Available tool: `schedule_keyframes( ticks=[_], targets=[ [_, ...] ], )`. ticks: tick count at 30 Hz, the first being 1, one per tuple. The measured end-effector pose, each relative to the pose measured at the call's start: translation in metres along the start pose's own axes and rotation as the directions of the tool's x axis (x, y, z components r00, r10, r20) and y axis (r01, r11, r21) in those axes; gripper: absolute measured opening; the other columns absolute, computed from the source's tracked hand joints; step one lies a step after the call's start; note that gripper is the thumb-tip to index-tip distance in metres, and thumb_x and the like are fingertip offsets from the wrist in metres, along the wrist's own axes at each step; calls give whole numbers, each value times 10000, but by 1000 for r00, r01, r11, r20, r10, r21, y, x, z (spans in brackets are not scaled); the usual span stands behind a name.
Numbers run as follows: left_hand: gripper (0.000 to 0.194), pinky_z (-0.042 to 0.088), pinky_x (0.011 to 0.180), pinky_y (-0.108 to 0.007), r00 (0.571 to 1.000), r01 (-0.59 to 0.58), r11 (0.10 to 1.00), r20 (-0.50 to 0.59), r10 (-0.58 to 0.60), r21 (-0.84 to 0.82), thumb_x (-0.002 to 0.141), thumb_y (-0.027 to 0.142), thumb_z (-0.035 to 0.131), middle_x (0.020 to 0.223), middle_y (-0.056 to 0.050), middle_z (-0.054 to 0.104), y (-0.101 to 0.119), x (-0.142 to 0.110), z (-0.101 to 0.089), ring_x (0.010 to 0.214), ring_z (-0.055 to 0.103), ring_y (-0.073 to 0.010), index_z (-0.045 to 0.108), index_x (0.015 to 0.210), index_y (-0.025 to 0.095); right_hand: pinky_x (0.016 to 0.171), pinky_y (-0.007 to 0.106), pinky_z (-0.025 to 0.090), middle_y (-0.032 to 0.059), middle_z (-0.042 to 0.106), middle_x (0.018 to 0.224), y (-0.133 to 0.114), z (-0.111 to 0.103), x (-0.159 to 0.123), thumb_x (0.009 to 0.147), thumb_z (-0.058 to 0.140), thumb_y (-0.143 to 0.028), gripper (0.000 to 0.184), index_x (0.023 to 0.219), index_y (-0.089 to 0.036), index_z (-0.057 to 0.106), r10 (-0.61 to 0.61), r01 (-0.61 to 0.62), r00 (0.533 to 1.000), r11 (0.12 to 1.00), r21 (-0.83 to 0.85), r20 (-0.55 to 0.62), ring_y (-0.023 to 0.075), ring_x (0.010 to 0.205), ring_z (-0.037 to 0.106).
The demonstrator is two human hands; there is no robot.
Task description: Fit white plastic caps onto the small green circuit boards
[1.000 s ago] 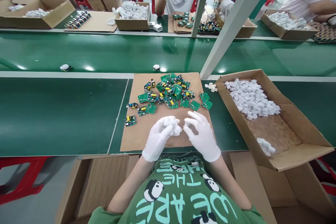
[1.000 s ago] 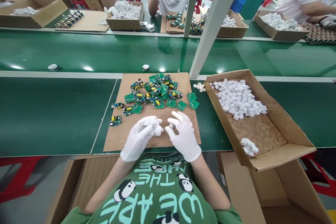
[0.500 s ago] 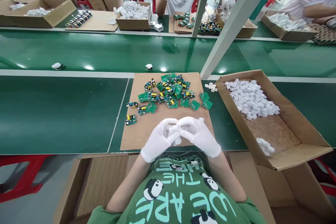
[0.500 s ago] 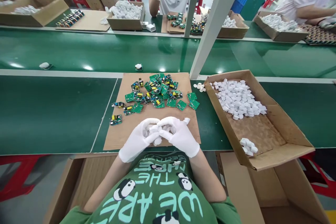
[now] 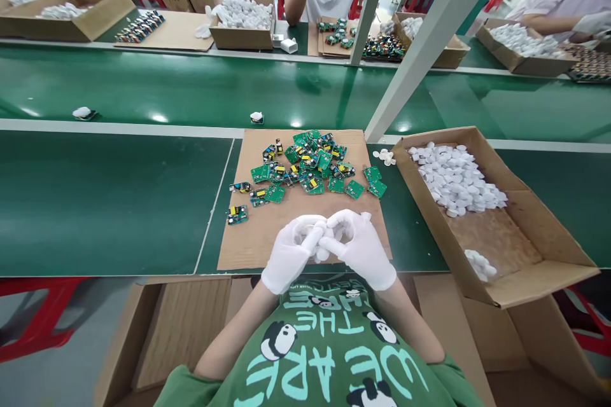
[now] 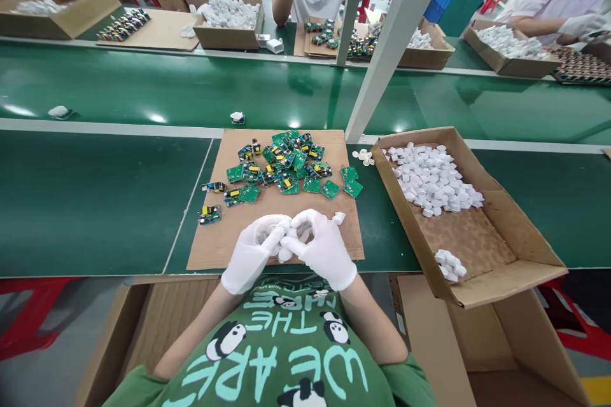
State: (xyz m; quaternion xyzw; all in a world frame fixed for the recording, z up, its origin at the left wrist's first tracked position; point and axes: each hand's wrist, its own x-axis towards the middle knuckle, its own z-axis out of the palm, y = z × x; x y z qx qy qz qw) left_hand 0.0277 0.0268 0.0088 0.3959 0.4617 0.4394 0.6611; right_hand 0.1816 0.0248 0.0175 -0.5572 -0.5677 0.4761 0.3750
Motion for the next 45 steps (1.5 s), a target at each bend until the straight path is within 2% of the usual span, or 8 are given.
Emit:
schedule_keyframes(
  ticks=[5, 8, 13, 23, 28, 33, 38, 45],
  targets=[
    [315, 417, 414, -178, 998, 50, 996, 50, -46, -73, 838, 438, 709, 596, 7, 651, -2, -2, -3, 425, 556, -82, 650, 938, 145, 622, 260, 520, 2, 669, 779, -4, -6, 3, 780, 675, -257, 131, 881, -192, 624, 15, -14, 1000, 995, 98, -6, 133, 671, 630],
    [332, 459, 439, -197, 995, 103, 983, 9, -102, -154, 821, 441, 726, 671, -10, 684, -2, -1, -6, 438, 564, -81, 639, 949, 148, 629, 264, 542, 26, 689, 863, -5, -12, 2, 811, 660, -241, 114, 914, -197, 638, -5, 21, 989, 994, 108, -147, 136, 696, 652],
    [373, 426, 400, -183, 984, 178, 974, 9, -178, -139, 806, 464, 730, 652, -23, 677, 0, 4, -5, 432, 559, -84, 650, 920, 118, 860, 337, 569, 45, 683, 1168, -1, -13, -5, 858, 623, -174, 202, 1028, -264, 688, -293, 287, 941, 956, -63, -170, 180, 987, 683],
    [482, 490, 497, -241, 993, 69, 996, 103, -64, -49, 909, 513, 562, 592, -25, 657, -6, 2, -4, 508, 578, -134, 689, 1104, 90, 803, 303, 553, 19, 725, 951, 4, 1, -7, 860, 645, -140, 133, 946, -241, 653, -466, 402, 873, 854, -330, -143, 156, 818, 687],
    [491, 493, 597, -259, 985, -33, 999, 168, 26, 36, 966, 490, 476, 654, -33, 672, -3, -3, -8, 569, 568, -137, 677, 1208, 113, 1002, 399, 481, 23, 719, 1036, 2, -5, -7, 875, 676, -226, 59, 925, -256, 676, -347, 306, 930, 914, -266, -123, 197, 998, 678],
    [515, 466, 576, -252, 990, -12, 1000, 137, 13, -9, 946, 533, 495, 676, -30, 655, -2, -5, -6, 569, 556, -133, 670, 1209, 127, 1051, 426, 472, 83, 594, 1371, 7, -6, -8, 895, 617, -254, 392, 1286, -260, 578, -320, 303, 947, 906, -295, -10, 244, 1259, 572],
    [541, 437, 505, -231, 991, 100, 991, 100, -90, -94, 886, 506, 605, 556, 55, 541, -3, -5, -5, 490, 535, -121, 550, 1302, 166, 873, 373, 526, 43, 718, 1025, 0, -7, -13, 849, 625, -191, 221, 1066, -235, 630, -288, 272, 958, 917, -290, -12, 186, 858, 670],
    [426, 400, 433, -200, 982, 112, 993, 158, -106, -31, 773, 533, 727, 585, 25, 611, 8, -2, 12, 429, 525, -85, 612, 917, 150, 795, 359, 553, -11, 710, 793, 5, 2, -20, 804, 666, -217, 262, 1060, -230, 609, -196, 198, 941, 980, -19, -275, 153, 692, 662]
  ],
)
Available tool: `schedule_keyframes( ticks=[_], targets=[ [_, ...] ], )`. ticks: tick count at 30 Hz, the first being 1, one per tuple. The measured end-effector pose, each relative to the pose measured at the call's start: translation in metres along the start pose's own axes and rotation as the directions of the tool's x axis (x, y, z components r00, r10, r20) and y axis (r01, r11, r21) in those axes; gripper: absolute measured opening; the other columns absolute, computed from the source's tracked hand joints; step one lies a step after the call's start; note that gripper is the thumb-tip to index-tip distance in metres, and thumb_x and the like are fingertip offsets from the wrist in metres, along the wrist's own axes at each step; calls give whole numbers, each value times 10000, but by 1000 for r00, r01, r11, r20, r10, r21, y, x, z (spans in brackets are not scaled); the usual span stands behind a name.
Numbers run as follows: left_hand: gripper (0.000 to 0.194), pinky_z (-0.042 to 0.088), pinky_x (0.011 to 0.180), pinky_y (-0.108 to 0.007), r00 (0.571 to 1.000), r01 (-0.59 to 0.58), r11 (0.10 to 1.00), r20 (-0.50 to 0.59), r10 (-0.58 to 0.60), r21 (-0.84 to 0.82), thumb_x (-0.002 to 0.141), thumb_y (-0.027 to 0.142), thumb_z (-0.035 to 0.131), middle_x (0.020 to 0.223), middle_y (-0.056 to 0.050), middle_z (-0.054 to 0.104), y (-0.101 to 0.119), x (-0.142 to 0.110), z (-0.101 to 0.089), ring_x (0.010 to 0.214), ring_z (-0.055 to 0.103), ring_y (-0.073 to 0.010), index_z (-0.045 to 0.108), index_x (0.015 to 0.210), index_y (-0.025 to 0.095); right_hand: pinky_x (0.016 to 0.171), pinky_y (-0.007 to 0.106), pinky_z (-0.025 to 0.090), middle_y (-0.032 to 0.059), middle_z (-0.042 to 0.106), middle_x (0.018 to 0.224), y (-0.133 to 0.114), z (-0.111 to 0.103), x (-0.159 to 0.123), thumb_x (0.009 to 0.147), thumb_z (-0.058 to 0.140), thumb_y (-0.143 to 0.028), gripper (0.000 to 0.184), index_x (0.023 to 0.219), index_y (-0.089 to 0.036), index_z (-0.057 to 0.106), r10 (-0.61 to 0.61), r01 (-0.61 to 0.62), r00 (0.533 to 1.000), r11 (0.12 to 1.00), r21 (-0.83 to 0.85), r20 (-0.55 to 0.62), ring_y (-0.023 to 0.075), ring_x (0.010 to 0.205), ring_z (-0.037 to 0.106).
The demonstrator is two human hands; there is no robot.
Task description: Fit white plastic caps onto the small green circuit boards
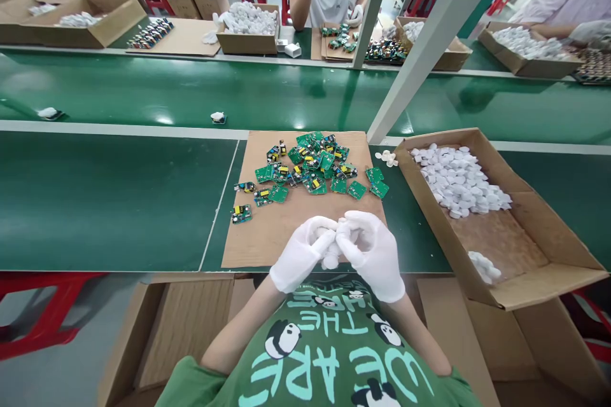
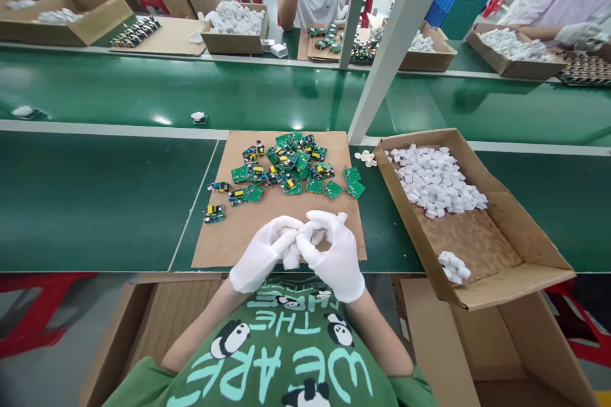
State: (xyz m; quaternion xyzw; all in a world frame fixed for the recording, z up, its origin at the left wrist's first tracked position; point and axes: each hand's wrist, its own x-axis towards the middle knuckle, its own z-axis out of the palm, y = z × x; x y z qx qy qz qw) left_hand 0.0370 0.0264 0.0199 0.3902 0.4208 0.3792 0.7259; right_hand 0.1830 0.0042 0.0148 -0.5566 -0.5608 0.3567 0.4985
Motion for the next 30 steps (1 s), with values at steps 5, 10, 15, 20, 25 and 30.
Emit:
schedule_keyframes(
  ticks=[5, 10, 15, 20, 25, 30],
  targets=[
    [432, 391, 423, -201, 997, 70, 995, 11, -70, -74, 755, 535, 753, 643, -15, 670, -6, 3, 2, 426, 527, -82, 596, 869, 149, 740, 355, 585, 36, 738, 851, 4, -13, -1, 843, 670, -283, 186, 1013, -211, 646, 103, -77, 961, 991, 112, -258, 184, 760, 710],
    [406, 500, 586, -268, 998, 50, 951, -30, -62, -305, 786, 444, 754, 851, -78, 723, -8, 2, -8, 640, 654, -149, 677, 1029, 128, 787, 396, 562, 49, 740, 932, 27, -46, -6, 857, 694, -294, 254, 1092, -237, 615, -50, -21, 956, 971, -238, -290, 204, 823, 690],
    [489, 543, 808, -335, 999, 53, 958, 27, -47, -282, 727, 290, 827, 1104, -114, 736, 0, -3, -12, 1040, 683, -273, 692, 1187, 197, 904, 475, 509, 89, 676, 1128, 65, -59, -21, 857, 687, -279, 43, 886, -256, 709, -240, 171, 971, 688, -706, 1, 269, 1037, 608],
    [499, 519, 954, -358, 998, -43, 994, 47, 48, -98, 772, 248, 789, 1186, -118, 708, -5, -4, -6, 1124, 652, -251, 633, 1243, 194, 942, 479, 523, 107, 605, 1295, 42, -50, -20, 888, 652, -307, 342, 1229, -300, 638, -291, 213, 956, 758, -617, -26, 285, 1152, 591],
    [680, 530, 926, -340, 990, -98, 975, 122, 75, 198, 885, 248, 652, 1147, -109, 681, -18, -6, -3, 997, 670, -178, 342, 1488, 199, 1047, 477, 471, 67, 713, 1118, 11, -24, -3, 900, 610, -252, 279, 1178, -275, 630, -259, 299, 954, 863, -407, 151, 247, 1053, 664],
    [749, 533, 869, -291, 989, -92, 975, 134, 66, 200, 873, 237, 660, 1110, -110, 691, -18, -9, -6, 931, 672, -152, 266, 1509, 185, 989, 447, 501, 32, 737, 972, 7, -14, 0, 850, 660, -216, 85, 925, -256, 662, -162, 190, 978, 950, -248, 128, 220, 934, 685]
  ],
)
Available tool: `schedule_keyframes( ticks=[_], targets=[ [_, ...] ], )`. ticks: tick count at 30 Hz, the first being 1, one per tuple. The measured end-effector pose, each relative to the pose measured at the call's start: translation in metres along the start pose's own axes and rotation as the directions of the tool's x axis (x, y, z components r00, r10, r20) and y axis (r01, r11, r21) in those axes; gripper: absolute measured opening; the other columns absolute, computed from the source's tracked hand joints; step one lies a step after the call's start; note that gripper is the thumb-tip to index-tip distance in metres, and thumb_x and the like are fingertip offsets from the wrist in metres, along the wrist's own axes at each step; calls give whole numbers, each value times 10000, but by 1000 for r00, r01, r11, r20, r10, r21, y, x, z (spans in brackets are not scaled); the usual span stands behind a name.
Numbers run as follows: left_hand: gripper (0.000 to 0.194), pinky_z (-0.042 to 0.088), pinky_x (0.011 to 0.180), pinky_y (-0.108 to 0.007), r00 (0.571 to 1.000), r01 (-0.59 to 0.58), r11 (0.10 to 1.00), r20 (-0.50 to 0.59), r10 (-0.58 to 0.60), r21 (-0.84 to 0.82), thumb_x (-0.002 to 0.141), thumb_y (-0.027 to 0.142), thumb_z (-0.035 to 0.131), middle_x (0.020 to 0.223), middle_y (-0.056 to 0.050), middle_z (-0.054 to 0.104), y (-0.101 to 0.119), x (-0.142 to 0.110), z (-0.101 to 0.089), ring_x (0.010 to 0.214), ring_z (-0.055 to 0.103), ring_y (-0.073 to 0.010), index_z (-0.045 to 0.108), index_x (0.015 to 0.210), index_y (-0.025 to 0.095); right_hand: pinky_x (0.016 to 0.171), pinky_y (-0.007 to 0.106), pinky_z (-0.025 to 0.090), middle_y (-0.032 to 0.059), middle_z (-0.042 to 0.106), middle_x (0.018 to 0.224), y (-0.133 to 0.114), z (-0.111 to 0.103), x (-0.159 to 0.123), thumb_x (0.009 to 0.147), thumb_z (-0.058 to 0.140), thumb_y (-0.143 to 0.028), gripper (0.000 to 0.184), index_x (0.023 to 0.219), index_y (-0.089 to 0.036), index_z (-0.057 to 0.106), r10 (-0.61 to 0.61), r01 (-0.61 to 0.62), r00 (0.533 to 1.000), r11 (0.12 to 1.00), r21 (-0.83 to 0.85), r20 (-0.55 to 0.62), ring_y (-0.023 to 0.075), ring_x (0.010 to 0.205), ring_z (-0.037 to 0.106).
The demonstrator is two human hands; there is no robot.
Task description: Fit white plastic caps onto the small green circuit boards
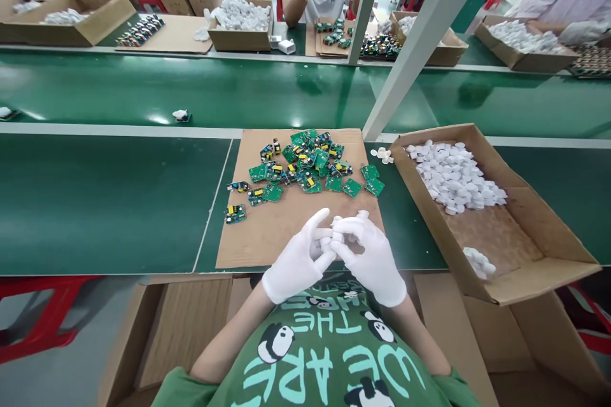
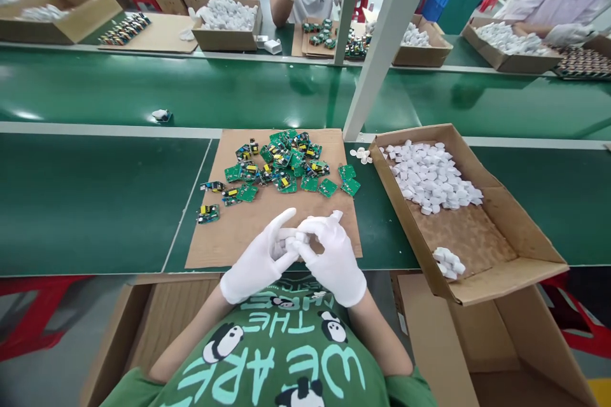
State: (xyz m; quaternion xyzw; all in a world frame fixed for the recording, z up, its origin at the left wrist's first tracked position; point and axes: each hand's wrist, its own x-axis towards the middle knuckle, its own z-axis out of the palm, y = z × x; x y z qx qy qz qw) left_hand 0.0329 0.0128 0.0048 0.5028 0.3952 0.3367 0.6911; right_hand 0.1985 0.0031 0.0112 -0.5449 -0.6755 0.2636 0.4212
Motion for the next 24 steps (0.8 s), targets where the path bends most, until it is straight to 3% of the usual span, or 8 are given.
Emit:
schedule_keyframes(
  ticks=[2, 5, 8, 12, 16, 20, 24],
  targets=[
    [653, 539, 845, -292, 1000, -2, 995, -19, 0, -98, 852, 238, 694, 1028, -93, 711, 2, 1, 0, 870, 678, -145, 392, 1427, 169, 921, 419, 542, 35, 730, 955, -2, -3, -3, 876, 632, -229, 91, 959, -249, 666, 122, -110, 988, 986, 123, -93, 212, 907, 693],
    [504, 553, 819, -321, 997, 20, 962, -68, -40, -273, 794, 259, 774, 969, -90, 733, 5, 4, 0, 810, 686, -156, 558, 1236, 150, 820, 390, 591, 64, 712, 1041, -2, -9, -8, 912, 601, -251, 186, 1090, -243, 654, 274, -217, 932, 946, 240, -237, 209, 899, 701],
    [448, 565, 853, -354, 984, 42, 920, -144, -106, -391, 779, 291, 798, 1084, -123, 742, 8, 7, -1, 881, 710, -189, 611, 1163, 158, 941, 442, 566, 73, 689, 1146, 0, -8, -12, 890, 630, -233, 251, 1136, -268, 664, 130, -118, 961, 991, 63, -245, 236, 1021, 686],
    [462, 553, 934, -361, 973, -30, 912, -221, -67, -408, 772, 309, 804, 1195, -131, 721, 10, 8, -1, 1078, 683, -234, 644, 1182, 170, 995, 455, 549, 67, 695, 1149, -1, 6, -16, 885, 621, -215, 308, 1179, -301, 648, -97, 64, 978, 981, -181, -184, 250, 1075, 680],
    [472, 518, 995, -364, 975, -17, 929, -210, -66, -370, 778, 321, 797, 1234, -128, 711, 11, 6, 0, 1144, 660, -250, 659, 1206, 179, 935, 438, 583, 66, 722, 1090, -2, 18, -15, 875, 672, -238, 354, 1214, -298, 588, -154, 83, 940, 968, -236, -305, 248, 1018, 707],
    [483, 540, 942, -347, 966, -1, 908, -237, -108, -419, 756, 317, 816, 1191, -125, 729, 9, 7, 2, 1081, 684, -237, 662, 1189, 170, 956, 415, 566, 44, 731, 1096, 0, 18, -10, 876, 691, -208, 272, 1116, -305, 608, -234, 172, 942, 952, -253, -240, 221, 985, 717],
    [451, 567, 879, -337, 938, -19, 852, -304, -166, -523, 727, 289, 838, 1135, -119, 747, 7, 14, 0, 987, 714, -211, 675, 1125, 154, 947, 429, 554, 72, 718, 1120, 9, 16, -8, 910, 650, -233, 208, 1111, -261, 607, -194, 129, 954, 954, -270, -227, 223, 1006, 701]
  ],
)
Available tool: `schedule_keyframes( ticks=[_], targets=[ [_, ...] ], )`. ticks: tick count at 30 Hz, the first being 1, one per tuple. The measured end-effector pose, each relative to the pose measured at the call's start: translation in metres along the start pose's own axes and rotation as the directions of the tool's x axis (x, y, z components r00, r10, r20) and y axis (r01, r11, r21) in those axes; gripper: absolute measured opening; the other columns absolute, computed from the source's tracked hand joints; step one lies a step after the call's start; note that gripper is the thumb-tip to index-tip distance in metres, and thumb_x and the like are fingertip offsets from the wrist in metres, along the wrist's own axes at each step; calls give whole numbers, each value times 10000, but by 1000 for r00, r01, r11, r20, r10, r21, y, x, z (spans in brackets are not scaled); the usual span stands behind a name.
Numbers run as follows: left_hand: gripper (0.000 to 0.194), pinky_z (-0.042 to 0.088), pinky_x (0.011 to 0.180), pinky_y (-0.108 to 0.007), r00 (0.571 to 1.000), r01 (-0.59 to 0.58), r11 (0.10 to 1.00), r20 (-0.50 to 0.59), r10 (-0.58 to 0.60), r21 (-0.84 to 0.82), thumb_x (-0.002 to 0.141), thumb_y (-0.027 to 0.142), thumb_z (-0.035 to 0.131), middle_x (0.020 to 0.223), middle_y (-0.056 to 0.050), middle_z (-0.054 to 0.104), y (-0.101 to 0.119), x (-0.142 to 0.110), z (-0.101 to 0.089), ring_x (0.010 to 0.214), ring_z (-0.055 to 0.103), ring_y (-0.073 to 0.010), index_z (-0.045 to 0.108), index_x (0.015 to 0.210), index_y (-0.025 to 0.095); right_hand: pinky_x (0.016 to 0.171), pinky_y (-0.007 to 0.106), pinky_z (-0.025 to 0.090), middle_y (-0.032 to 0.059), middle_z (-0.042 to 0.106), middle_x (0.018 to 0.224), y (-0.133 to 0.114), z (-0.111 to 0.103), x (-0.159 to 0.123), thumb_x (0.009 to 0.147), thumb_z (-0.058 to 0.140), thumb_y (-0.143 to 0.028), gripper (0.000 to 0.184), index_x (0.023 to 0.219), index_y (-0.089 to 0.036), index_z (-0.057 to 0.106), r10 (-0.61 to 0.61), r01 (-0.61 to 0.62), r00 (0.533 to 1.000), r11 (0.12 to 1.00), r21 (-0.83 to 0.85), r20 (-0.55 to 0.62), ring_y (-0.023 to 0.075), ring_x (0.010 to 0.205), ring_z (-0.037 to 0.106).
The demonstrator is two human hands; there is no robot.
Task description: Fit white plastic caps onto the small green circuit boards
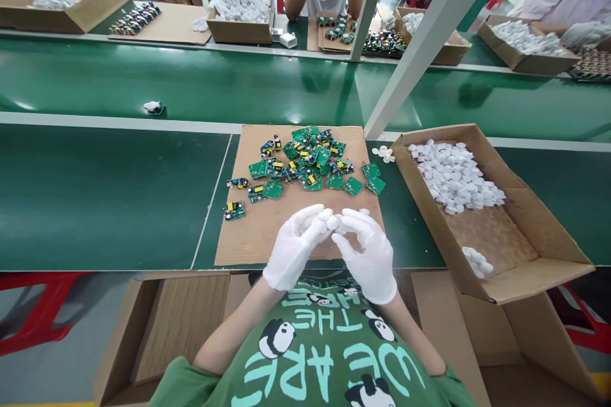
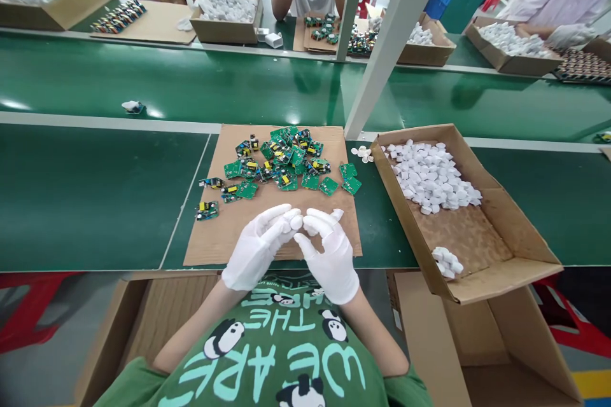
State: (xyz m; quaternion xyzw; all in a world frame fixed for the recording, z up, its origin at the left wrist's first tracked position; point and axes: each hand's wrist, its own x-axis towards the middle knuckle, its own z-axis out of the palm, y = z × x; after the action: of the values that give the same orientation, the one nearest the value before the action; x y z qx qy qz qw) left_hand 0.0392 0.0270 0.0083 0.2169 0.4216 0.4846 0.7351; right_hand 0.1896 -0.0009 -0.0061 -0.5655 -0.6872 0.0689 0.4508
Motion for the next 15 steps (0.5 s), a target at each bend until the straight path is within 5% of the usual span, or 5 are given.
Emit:
schedule_keyframes(
  ticks=[6, 11, 15],
  targets=[
    [451, 544, 971, -396, 986, -81, 990, -156, 63, -111, 653, 234, 876, 1031, -114, 768, 6, 8, -10, 932, 730, -200, 686, 1047, 125, 790, 406, 541, 74, 726, 973, 25, -8, -24, 865, 714, -248, 273, 1118, -208, 619, -253, 279, 954, 945, -170, 161, 247, 902, 659],
    [421, 597, 821, -334, 993, -60, 998, -100, 58, -18, 712, 290, 841, 1080, -118, 755, 4, 6, -16, 899, 733, -194, 684, 1073, 141, 844, 454, 508, 113, 710, 1082, 38, -13, -29, 822, 751, -279, 338, 1134, -188, 660, -117, 172, 978, 920, -354, 171, 286, 951, 623],
    [416, 597, 681, -267, 999, -35, 996, -37, 38, 81, 750, 355, 812, 1071, -122, 755, -2, 7, -15, 853, 726, -180, 675, 1082, 144, 828, 429, 508, 85, 724, 1044, 40, -4, -23, 822, 723, -198, 97, 913, -213, 691, -93, 137, 986, 921, -366, 135, 268, 919, 618]
  ],
)
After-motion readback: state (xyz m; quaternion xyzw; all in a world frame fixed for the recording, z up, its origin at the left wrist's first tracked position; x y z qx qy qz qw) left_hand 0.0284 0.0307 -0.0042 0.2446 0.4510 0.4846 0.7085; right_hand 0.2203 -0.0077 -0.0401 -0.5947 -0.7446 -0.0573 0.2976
